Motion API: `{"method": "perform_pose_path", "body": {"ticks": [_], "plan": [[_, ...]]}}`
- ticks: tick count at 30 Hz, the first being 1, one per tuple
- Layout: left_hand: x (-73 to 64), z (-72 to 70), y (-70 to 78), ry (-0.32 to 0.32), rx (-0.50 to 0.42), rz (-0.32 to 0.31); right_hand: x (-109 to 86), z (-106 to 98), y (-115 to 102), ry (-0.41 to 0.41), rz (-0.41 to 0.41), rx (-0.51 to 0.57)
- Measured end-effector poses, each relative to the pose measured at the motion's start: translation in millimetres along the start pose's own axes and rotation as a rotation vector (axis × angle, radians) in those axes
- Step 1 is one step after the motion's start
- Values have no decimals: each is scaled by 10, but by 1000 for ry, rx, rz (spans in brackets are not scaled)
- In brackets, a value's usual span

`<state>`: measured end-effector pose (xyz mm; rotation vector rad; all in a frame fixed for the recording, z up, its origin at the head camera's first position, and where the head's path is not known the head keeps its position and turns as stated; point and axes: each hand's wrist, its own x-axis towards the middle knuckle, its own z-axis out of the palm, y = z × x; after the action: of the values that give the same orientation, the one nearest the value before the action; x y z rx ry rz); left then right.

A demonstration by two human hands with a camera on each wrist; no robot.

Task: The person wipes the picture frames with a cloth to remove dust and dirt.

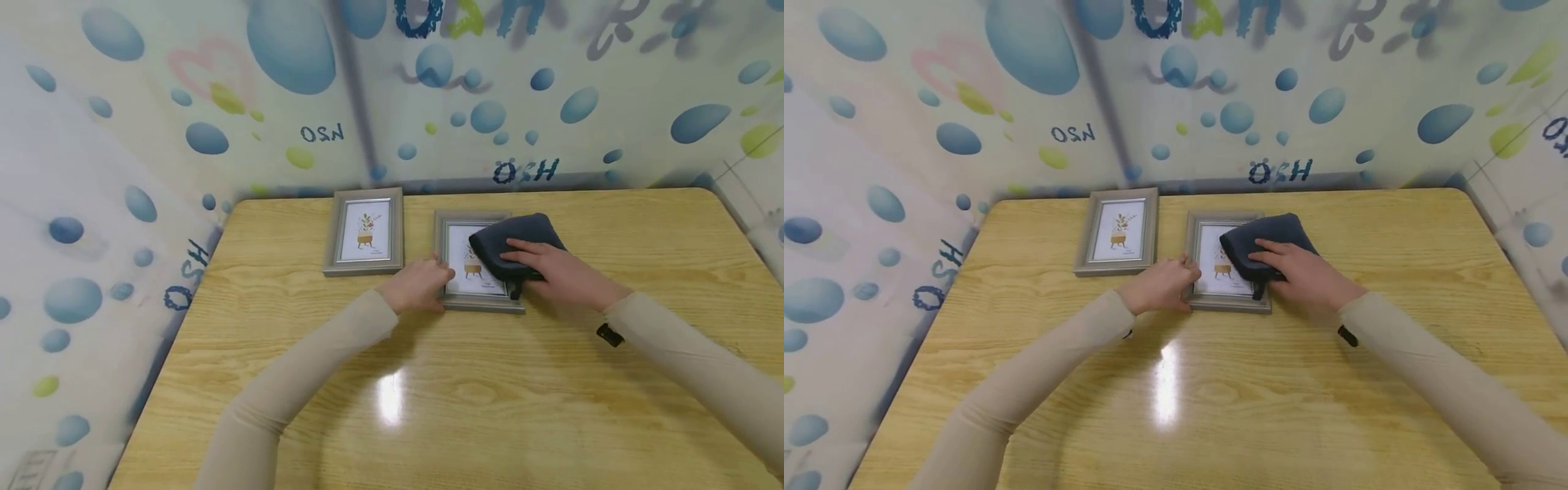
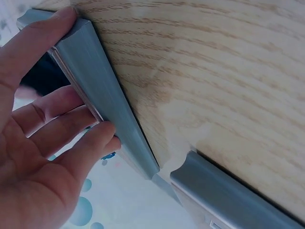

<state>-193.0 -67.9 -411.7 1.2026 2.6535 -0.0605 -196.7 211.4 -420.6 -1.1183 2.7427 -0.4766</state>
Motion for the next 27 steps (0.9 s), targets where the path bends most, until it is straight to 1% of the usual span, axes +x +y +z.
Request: {"method": "perform_pose_path", "body": {"ticks": [3, 5, 9, 12, 14, 17, 20, 22, 24, 27], "plan": [[-9, -13, -5, -10, -9, -3, 181, -27, 115, 44, 86, 101], [-9, -14, -5, -15, -8, -1, 301, -61, 183, 70, 137, 146], [-8, -21, 10, -22, -2, 5, 490, -126, 287, 125, 175, 183], [-11, -31, 23, -27, -2, -7, 569, -155, 337, 138, 180, 195], [-3, -19, 39, -28, -6, -16, 563, -160, 348, 121, 195, 191], [6, -6, 55, -25, -11, -25, 514, -160, 330, 106, 195, 172], [13, -4, 62, -14, -21, -32, 415, -142, 275, 105, 174, 165], [17, -7, 62, -15, -21, -37, 340, -121, 215, 108, 143, 164], [20, -7, 60, -17, -20, -42, 261, -93, 141, 109, 114, 156], [22, -8, 57, -24, -10, -45, 144, -39, 12, 116, 92, 144]]}}
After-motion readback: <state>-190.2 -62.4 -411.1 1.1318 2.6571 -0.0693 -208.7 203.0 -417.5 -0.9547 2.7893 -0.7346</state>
